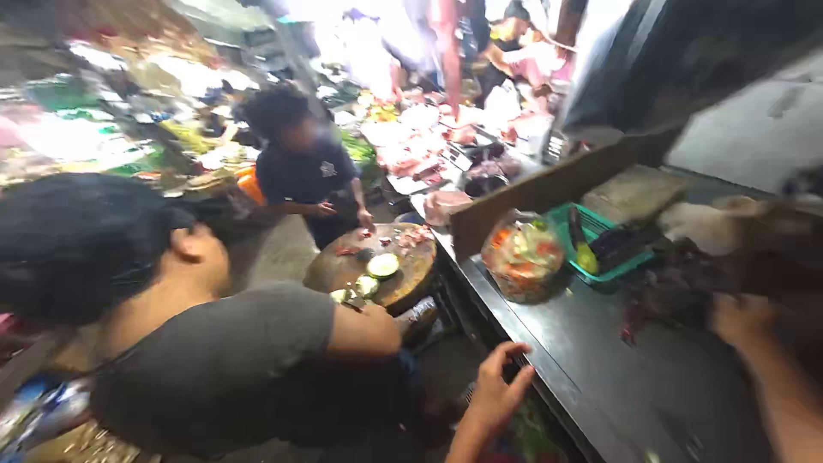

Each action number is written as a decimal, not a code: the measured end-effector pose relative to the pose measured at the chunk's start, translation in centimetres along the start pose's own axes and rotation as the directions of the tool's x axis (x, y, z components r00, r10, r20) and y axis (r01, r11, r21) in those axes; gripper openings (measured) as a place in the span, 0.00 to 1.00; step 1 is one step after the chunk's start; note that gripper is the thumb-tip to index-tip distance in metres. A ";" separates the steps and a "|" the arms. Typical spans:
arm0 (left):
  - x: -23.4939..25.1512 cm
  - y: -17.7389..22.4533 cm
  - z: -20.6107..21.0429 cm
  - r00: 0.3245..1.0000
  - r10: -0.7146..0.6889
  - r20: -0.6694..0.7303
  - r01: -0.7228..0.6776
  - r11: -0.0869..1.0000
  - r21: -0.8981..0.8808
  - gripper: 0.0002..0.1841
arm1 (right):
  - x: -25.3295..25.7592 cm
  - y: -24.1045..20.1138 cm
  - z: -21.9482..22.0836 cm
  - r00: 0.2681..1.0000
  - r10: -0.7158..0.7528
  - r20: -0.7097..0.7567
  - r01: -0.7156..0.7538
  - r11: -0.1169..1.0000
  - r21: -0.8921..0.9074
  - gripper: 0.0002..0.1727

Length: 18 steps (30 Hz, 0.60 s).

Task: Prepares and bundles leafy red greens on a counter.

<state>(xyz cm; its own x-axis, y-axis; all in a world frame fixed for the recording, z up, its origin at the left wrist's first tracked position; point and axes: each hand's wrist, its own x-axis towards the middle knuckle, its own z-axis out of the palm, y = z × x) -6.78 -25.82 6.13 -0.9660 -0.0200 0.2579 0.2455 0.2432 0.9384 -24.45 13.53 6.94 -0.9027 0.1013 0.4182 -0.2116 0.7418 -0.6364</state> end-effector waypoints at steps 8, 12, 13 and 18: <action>-1.5 -3.4 3.6 0.955 -0.043 0.292 0.049 0.999 -0.014 0.19 | -18.3 -4.0 8.8 0.750 0.467 0.468 -0.576 0.809 0.117 0.18; -2.6 -4.7 6.1 0.896 -0.169 0.411 0.172 0.985 0.031 0.16 | -24.2 -5.5 2.6 0.850 0.273 0.451 -0.484 0.744 0.461 0.15; -2.5 -4.7 7.0 0.875 -0.167 0.455 0.175 0.984 0.025 0.16 | -23.7 -6.3 -0.8 0.913 0.183 0.364 -0.379 0.710 0.594 0.15; 0.5 -2.1 12.1 0.778 0.036 0.627 -0.055 0.998 0.012 0.16 | -19.9 -14.8 -18.6 0.972 -0.170 -0.162 0.234 0.646 0.727 0.16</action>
<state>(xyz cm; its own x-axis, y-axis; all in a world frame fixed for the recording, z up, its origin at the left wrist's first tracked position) -8.74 -14.64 1.55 -0.7939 0.6014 0.0899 0.2976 0.2554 0.9199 3.59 12.91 20.11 -0.7808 0.0797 0.6197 -0.6202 0.0211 -0.7841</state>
